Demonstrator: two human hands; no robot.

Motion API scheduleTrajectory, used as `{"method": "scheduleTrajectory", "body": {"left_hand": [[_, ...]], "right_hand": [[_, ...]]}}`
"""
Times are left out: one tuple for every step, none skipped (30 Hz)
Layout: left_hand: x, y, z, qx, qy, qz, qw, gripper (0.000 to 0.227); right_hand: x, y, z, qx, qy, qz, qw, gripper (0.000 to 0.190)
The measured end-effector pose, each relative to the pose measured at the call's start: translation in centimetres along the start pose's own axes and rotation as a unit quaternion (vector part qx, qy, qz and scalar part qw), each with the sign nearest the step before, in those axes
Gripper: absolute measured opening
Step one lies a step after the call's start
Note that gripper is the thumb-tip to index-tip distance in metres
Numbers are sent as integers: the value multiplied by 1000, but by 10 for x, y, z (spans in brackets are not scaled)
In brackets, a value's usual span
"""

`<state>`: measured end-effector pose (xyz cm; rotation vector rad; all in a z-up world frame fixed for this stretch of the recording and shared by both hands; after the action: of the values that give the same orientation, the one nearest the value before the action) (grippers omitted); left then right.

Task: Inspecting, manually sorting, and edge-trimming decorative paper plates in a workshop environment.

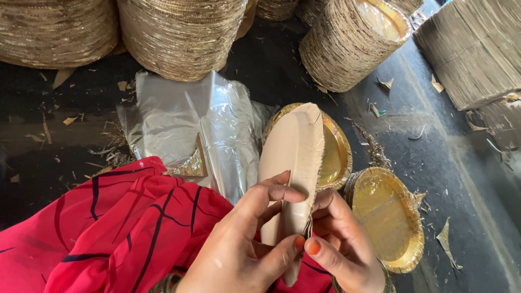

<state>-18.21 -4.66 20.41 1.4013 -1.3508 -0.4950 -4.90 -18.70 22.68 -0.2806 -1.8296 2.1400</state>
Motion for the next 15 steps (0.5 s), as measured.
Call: {"method": "scheduleTrajectory", "body": {"left_hand": [[0, 0, 0, 0, 0, 0, 1000, 51], [0, 0, 0, 0, -1, 0, 1000, 52], [0, 0, 0, 0, -1, 0, 1000, 52], [0, -1, 0, -14, 0, 20, 1000, 52], [0, -2, 0, -29, 0, 39, 999, 52], [0, -2, 0, -29, 0, 39, 999, 52], [0, -3, 1, -24, -2, 48, 999, 53], [0, -3, 1, -19, -3, 57, 998, 53], [0, -3, 2, -19, -4, 57, 998, 53], [0, -3, 2, -21, 0, 60, 998, 54], [0, -3, 2, -23, 3, 64, 998, 54], [1, -1, 2, -24, 3, 64, 998, 54], [1, 0, 2, -35, 9, 68, 997, 53], [1, 1, 1, -45, 15, 71, 996, 52], [1, 1, 1, -46, 15, 71, 996, 52]], "right_hand": [[-1, 0, 0, -2, -2, -5, 1000, 63], [-1, 1, 0, -3, -3, -11, 1000, 63], [-1, 1, 0, -3, -3, -10, 1000, 63], [-1, 1, 0, -5, -6, -9, 1000, 62], [-1, 0, 0, -7, -8, -8, 1000, 62], [0, -1, -1, -7, -8, -8, 1000, 62], [1, -3, -2, -7, -12, -5, 1000, 62], [2, -4, -3, -7, -15, -2, 1000, 61], [2, -4, -3, -7, -15, -3, 1000, 61], [2, -4, -3, -6, -15, 0, 1000, 61], [2, -4, -3, -4, -16, 3, 1000, 60], [0, -3, -2, -4, -15, 3, 1000, 60], [-2, -1, -1, 0, -15, 5, 1000, 59], [-3, 0, 0, 4, -15, 8, 1000, 58], [-2, -1, -1, 4, -14, 7, 1000, 58]]}}
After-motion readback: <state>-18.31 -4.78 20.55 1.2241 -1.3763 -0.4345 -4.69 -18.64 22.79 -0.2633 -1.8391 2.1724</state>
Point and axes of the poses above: each hand's wrist, its own z-axis away from the middle knuckle, its own x-axis out of the palm, y = z × x, the point moved 3 cm from there along -z, towards the middle knuckle, and after that the axes turned 3 degrees about -y, right-handed, at the moved point
